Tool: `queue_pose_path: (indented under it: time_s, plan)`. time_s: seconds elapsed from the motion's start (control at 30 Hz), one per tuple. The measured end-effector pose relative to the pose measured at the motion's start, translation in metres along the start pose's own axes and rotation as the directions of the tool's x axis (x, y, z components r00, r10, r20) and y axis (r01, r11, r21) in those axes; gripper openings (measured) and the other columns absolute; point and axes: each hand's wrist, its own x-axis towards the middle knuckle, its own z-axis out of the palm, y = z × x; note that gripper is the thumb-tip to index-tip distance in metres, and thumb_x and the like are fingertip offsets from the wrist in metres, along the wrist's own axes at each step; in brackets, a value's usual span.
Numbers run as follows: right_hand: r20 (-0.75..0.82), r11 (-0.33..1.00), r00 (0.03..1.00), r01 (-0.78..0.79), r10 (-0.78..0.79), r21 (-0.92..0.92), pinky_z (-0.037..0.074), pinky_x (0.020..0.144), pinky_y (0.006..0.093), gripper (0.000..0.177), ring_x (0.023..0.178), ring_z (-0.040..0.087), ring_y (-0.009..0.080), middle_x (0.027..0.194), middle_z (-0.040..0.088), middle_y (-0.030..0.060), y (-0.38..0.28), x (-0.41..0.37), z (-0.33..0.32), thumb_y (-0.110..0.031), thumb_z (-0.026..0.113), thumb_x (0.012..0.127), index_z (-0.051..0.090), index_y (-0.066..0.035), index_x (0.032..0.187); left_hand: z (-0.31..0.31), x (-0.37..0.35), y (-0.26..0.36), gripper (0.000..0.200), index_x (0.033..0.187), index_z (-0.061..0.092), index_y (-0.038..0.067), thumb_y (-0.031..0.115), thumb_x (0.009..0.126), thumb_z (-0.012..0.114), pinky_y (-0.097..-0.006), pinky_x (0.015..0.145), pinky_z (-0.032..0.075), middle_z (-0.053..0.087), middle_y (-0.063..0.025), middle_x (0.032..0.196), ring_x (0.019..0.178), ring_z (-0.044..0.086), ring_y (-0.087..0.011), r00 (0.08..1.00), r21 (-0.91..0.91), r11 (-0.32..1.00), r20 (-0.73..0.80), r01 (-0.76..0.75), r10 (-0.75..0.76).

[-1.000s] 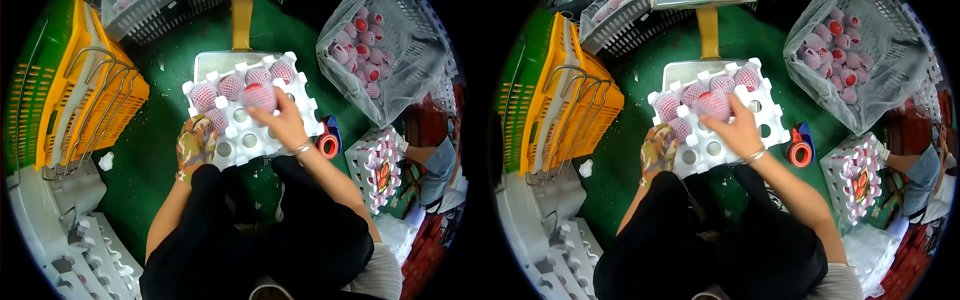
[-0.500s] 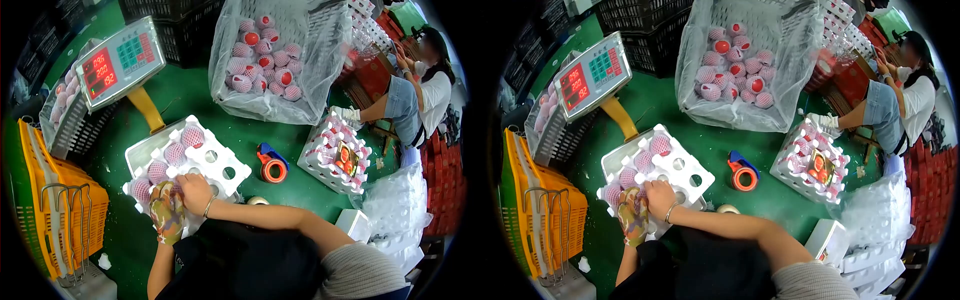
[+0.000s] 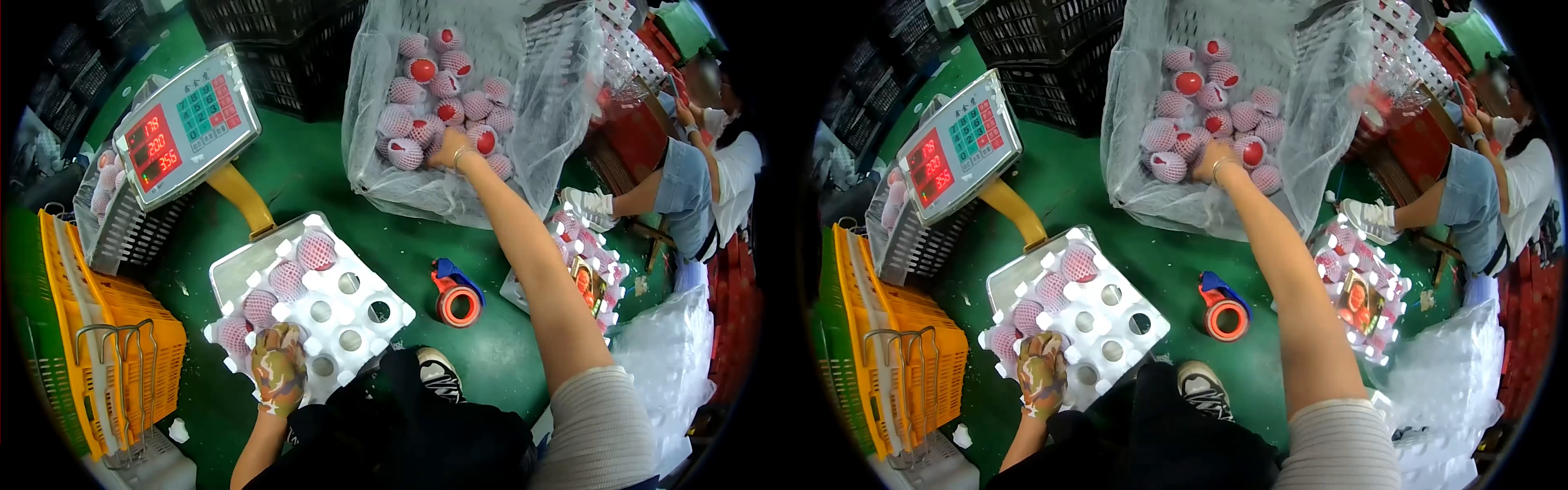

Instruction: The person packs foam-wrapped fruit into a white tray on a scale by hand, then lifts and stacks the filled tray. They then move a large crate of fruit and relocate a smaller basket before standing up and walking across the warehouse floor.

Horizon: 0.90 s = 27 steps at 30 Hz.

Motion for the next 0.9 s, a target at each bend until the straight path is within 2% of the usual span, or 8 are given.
queue_pose_path:
  time_s: [0.17, 0.27, 0.37, 0.53, 0.67, 0.73, 0.8, 0.9]
  plan:
    - [0.090, 0.991, 0.987, -0.137, 0.137, -0.004, 0.050, 0.086, 0.0429, 0.073, 0.099, 0.062, 0.0396, 0.103, 0.064, 0.0262, -0.010, -0.006, -0.017, -0.038, 0.077, 0.060, 0.054, 0.005, 0.114, -0.024, -0.020, -0.010, 0.036, 0.110, 0.063, 0.002, 0.002, 0.073, 0.065, -0.0412, 0.090, 0.046, 0.060, -0.0173, 0.113, 0.103, 0.057, -0.0346, 0.984, -0.328, 0.945, -0.161, 0.018, -0.075]
    - [0.029, 0.936, 0.999, -0.033, 0.025, 0.350, 0.051, 0.083, 0.0376, 0.062, 0.094, 0.065, 0.0289, 0.101, 0.066, 0.0178, 0.003, -0.045, -0.048, -0.027, 0.077, 0.065, 0.056, 0.005, 0.113, -0.033, -0.044, -0.021, 0.036, 0.109, 0.063, 0.000, -0.004, 0.073, 0.064, -0.0387, 0.088, 0.047, 0.061, -0.0172, 0.110, 0.099, 0.060, -0.0328, 0.936, -0.424, 0.904, -0.295, 0.049, -0.189]
    - [0.250, 0.365, 0.952, -0.173, -0.176, 0.915, 0.049, 0.088, 0.0322, 0.053, 0.098, 0.062, 0.0177, 0.107, 0.064, 0.0096, -0.009, -0.117, -0.089, -0.009, 0.074, 0.074, 0.054, 0.003, 0.121, -0.038, -0.057, -0.026, 0.032, 0.107, 0.063, -0.001, -0.005, 0.075, 0.064, -0.0386, 0.085, 0.048, 0.063, -0.0173, 0.106, 0.095, 0.061, -0.0341, 0.932, -0.510, 0.857, -0.269, 0.076, -0.243]
    - [0.373, -0.103, 0.833, -0.449, -0.409, 0.888, 0.045, 0.098, 0.0360, 0.055, 0.110, 0.058, 0.0207, 0.118, 0.060, 0.0109, -0.096, -0.235, -0.102, -0.005, 0.069, 0.079, 0.047, 0.002, 0.129, -0.047, -0.055, -0.024, 0.027, 0.108, 0.062, 0.001, 0.000, 0.081, 0.063, -0.0392, 0.085, 0.049, 0.065, -0.0158, 0.104, 0.096, 0.062, -0.0350, 0.956, -0.369, 0.929, -0.276, -0.014, -0.095]
    - [0.416, 0.096, 0.788, -0.421, -0.454, 0.902, 0.051, 0.089, 0.0299, 0.048, 0.101, 0.062, 0.0170, 0.115, 0.061, 0.0132, -0.158, -0.280, -0.060, 0.000, 0.071, 0.079, 0.051, 0.006, 0.123, -0.038, -0.061, -0.021, 0.031, 0.111, 0.062, 0.002, 0.001, 0.080, 0.064, -0.0380, 0.084, 0.049, 0.063, -0.0168, 0.106, 0.096, 0.062, -0.0337, 0.949, -0.599, 0.795, -0.184, 0.099, -0.257]
    - [0.597, 0.341, 0.724, -0.497, -0.345, 0.798, 0.053, 0.081, 0.0288, 0.033, 0.088, 0.065, 0.0164, 0.103, 0.065, 0.0108, -0.180, -0.284, -0.050, -0.015, 0.067, 0.087, 0.058, 0.005, 0.112, -0.046, -0.056, -0.012, 0.035, 0.114, 0.060, 0.003, 0.003, 0.080, 0.065, -0.0380, 0.083, 0.049, 0.062, -0.0167, 0.107, 0.095, 0.062, -0.0337, 0.955, -0.666, 0.734, -0.111, 0.133, -0.273]
    - [0.665, 0.006, 0.646, -0.715, -0.374, 0.699, 0.055, 0.076, 0.0287, 0.036, 0.083, 0.067, 0.0189, 0.101, 0.066, 0.0125, -0.192, -0.288, -0.047, -0.024, 0.062, 0.091, 0.058, 0.008, 0.108, -0.046, -0.044, -0.003, 0.038, 0.117, 0.059, 0.004, 0.004, 0.080, 0.066, -0.0380, 0.082, 0.049, 0.061, -0.0166, 0.109, 0.094, 0.061, -0.0337, 0.957, -0.726, 0.668, -0.049, 0.163, -0.286]
    - [0.644, 0.091, 0.609, -0.690, -0.464, 0.718, 0.056, 0.077, 0.0312, 0.038, 0.085, 0.067, 0.0213, 0.102, 0.065, 0.0152, -0.202, -0.295, -0.062, -0.027, 0.056, 0.095, 0.057, 0.009, 0.107, -0.045, -0.022, 0.010, 0.047, 0.125, 0.052, 0.002, 0.008, 0.081, 0.069, -0.0303, 0.080, 0.050, 0.060, -0.0145, 0.111, 0.092, 0.061, -0.0217, 0.963, -0.701, 0.713, -0.182, 0.016, -0.200]
